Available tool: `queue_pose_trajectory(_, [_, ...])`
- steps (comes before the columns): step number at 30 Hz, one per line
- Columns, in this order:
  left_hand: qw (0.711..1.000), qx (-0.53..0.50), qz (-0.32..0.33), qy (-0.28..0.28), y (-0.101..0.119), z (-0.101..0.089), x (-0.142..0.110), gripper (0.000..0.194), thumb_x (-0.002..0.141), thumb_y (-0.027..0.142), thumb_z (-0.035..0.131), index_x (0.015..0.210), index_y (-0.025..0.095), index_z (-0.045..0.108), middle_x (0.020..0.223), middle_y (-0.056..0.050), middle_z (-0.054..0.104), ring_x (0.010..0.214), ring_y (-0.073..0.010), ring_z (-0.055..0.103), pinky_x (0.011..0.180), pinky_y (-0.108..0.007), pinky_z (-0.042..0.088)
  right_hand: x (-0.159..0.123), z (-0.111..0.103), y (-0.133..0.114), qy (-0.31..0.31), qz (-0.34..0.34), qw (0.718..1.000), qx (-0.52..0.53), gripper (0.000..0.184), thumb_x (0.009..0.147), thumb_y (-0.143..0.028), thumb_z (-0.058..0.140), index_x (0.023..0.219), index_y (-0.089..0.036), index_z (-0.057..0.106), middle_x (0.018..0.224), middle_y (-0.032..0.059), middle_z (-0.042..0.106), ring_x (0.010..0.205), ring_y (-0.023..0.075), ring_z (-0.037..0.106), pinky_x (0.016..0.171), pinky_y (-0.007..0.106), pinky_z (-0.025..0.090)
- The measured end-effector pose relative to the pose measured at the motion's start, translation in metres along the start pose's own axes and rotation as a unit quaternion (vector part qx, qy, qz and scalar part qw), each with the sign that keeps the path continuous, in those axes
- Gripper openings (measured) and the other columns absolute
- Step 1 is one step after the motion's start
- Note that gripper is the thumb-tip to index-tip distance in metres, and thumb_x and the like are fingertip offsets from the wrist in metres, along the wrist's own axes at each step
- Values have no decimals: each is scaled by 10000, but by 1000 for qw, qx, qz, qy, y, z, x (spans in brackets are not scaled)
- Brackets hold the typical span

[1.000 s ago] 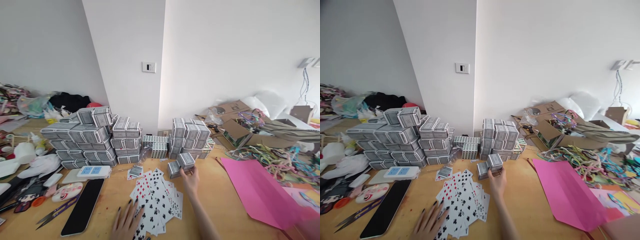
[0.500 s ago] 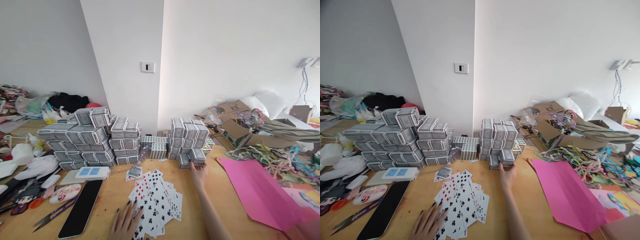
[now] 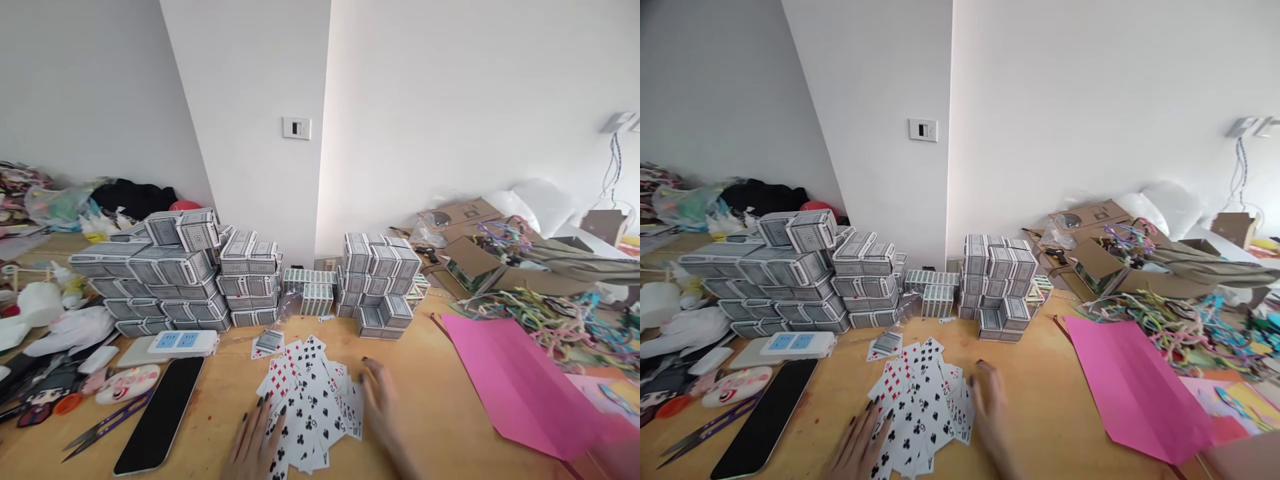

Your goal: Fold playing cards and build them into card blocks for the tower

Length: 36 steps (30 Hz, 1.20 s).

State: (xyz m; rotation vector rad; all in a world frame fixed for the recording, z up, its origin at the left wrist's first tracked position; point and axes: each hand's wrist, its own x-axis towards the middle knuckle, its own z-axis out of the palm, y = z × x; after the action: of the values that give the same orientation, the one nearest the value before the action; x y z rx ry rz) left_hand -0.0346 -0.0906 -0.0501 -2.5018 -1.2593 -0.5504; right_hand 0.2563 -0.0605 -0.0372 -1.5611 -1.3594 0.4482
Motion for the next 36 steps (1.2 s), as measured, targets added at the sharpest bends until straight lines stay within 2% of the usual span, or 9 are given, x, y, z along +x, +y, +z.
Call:
queue_pose_trajectory(3, [1000, -21, -9, -22, 0, -5, 23, 759, 755, 609, 455, 1397, 274, 225, 1387, -77, 407, 1236, -297, 388, 1010, -430, 277, -23, 9, -20, -202, -102, 969, -96, 783, 674, -509, 630, 1350, -232, 350, 1438, 100, 304, 1324, 334, 225, 1044, 508, 257])
queue_pose_trajectory(5, [998, -42, -29, -44, 2, -6, 41, 709, 784, 578, 441, 1394, 290, 223, 1415, -62, 364, 1257, -283, 364, 1011, -429, 287, -24, 14, -28, -252, -123, 951, -129, 793, 639, -506, 663, 1337, -254, 384, 1449, 79, 291, 1333, 342, 197, 1066, 534, 187])
queue_pose_trajectory(11, [979, -162, -61, -107, 0, 3, 73, 587, 817, 469, 468, 1359, 312, 306, 1432, -38, 337, 1286, -261, 327, 1017, -434, 316, -1, 24, -25, -144, -47, 988, -19, 408, 692, -362, 654, 1087, -264, 631, 1243, 84, 548, 1196, 304, 423, 998, 485, 333])
queue_pose_trajectory(15, [947, -267, -131, -122, -8, 7, 90, 526, 759, 353, 567, 1271, 288, 461, 1396, -50, 393, 1277, -273, 338, 1010, -455, 333, 22, 31, -25, -100, -1, 992, 81, 396, 625, -297, 695, 1018, -263, 656, 1123, 71, 620, 1067, 286, 517, 946, 457, 378])
queue_pose_trajectory(19, [888, -397, -208, -98, -21, 6, 114, 485, 676, 235, 622, 1158, 240, 569, 1314, -76, 482, 1230, -278, 400, 1013, -462, 328, 43, 39, -33, -69, 101, 963, 240, 435, 621, -356, 688, 1027, -210, 628, 1022, 73, 661, 878, 235, 600, 818, 384, 461])
queue_pose_trajectory(22, [824, -503, -257, -34, -27, 8, 122, 487, 730, 204, 540, 1216, 216, 506, 1323, -80, 466, 1234, -247, 406, 1006, -415, 352, 47, 41, -36, -8, 127, 931, 342, 417, 668, -406, 657, 1031, -204, 613, 1081, 83, 644, 966, 235, 587, 852, 357, 443])
queue_pose_trajectory(24, [805, -526, -276, 18, -26, 11, 121, 554, 750, 218, 527, 1291, 215, 405, 1362, -82, 414, 1260, -242, 373, 1003, -399, 360, 45, 41, -35, -2, 152, 911, 384, 418, 665, -415, 667, 1025, -208, 612, 1066, 79, 649, 918, 237, 607, 813, 353, 457])
queue_pose_trajectory(31, [876, -436, -193, 70, -5, 15, 117, 683, 732, 181, 544, 1356, 244, 273, 1426, -88, 302, 1311, -282, 272, 1056, -468, 278, 35, 49, -39, -124, 245, 799, 535, 333, 727, -502, 562, 841, -203, 654, 789, 52, 684, 689, 209, 619, 617, 324, 482])
queue_pose_trajectory(36, [884, -444, -144, 27, 10, 14, 116, 747, 706, 159, 567, 1370, 251, 237, 1436, -97, 272, 1325, -296, 240, 1072, -483, 258, 33, 56, -42, -163, 295, 756, 561, 335, 726, -451, 605, 940, -199, 653, 894, 60, 694, 741, 194, 623, 654, 304, 490])
